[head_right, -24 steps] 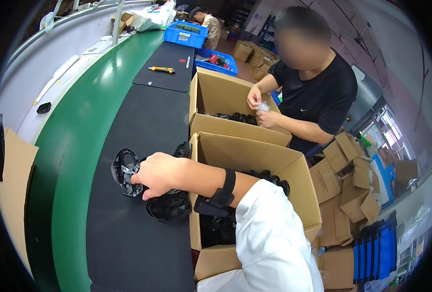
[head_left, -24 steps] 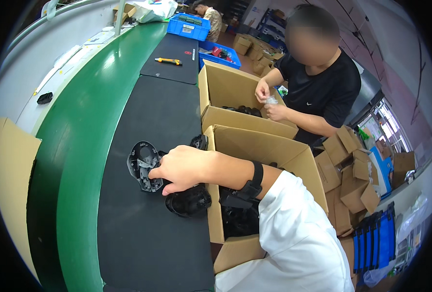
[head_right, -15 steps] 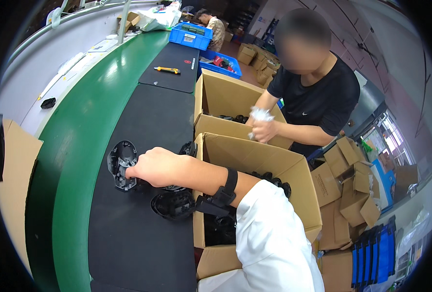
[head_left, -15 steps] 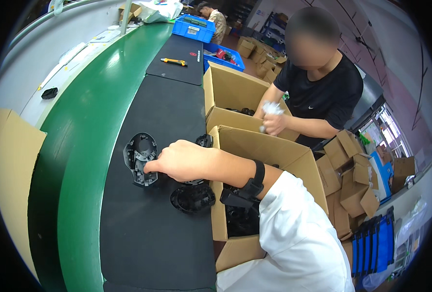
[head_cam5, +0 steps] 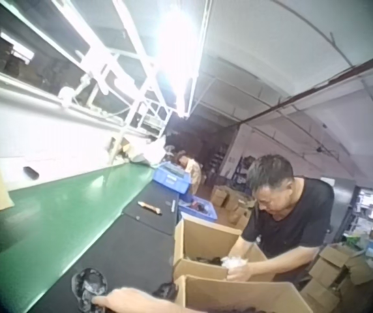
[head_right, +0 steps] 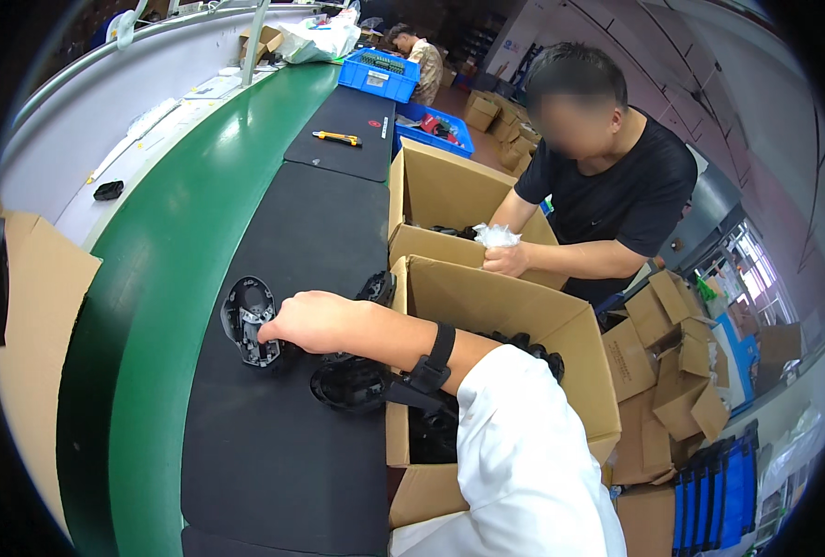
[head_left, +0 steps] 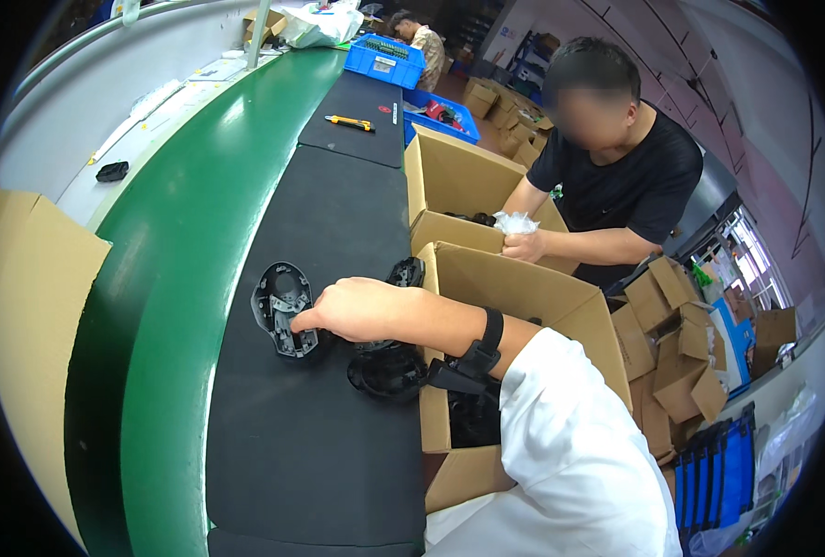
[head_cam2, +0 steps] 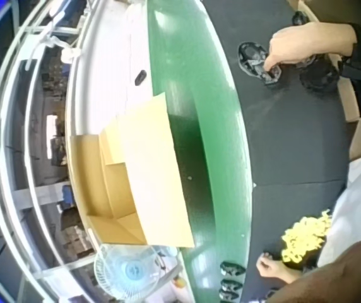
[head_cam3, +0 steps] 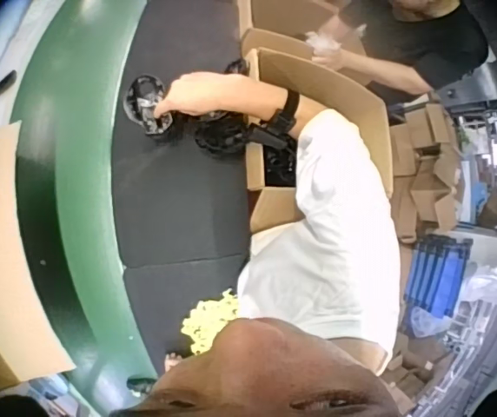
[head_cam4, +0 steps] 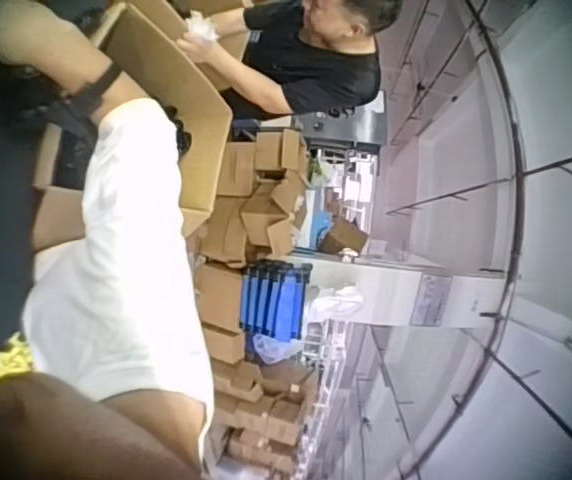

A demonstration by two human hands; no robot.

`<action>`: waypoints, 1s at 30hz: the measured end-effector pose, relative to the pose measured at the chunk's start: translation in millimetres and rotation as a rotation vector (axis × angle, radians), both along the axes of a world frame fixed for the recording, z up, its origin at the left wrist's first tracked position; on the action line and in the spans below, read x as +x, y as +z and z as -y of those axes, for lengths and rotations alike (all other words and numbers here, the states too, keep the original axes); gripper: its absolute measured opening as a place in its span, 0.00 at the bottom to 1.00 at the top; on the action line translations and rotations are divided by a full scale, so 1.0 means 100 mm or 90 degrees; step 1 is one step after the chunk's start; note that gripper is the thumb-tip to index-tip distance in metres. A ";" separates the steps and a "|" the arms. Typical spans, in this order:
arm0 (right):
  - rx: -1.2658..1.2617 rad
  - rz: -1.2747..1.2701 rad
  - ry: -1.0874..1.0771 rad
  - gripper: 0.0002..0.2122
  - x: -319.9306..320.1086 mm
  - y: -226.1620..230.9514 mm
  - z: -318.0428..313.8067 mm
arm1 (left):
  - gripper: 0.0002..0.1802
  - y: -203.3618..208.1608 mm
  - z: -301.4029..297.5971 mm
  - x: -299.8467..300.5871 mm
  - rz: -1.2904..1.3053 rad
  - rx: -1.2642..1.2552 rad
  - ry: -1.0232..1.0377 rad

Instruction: Insert yellow plastic clips into black electronic housing components on an assembly line.

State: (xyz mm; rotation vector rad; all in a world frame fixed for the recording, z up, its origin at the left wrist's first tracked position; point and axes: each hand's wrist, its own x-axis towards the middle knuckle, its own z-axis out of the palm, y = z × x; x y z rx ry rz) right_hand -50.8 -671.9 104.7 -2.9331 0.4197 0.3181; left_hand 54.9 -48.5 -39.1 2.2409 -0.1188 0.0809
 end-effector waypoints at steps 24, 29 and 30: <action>-0.088 -0.027 0.115 0.11 0.18 -0.11 -0.41 | 0.10 -0.14 -0.13 0.01 -0.015 -0.019 -0.009; -0.028 0.051 0.102 0.12 0.19 -0.07 -0.55 | 0.09 -0.15 -0.15 -0.01 -0.020 0.006 -0.010; -0.026 0.039 0.102 0.14 0.21 -0.06 -0.58 | 0.09 -0.17 -0.19 -0.02 0.002 -0.005 -0.022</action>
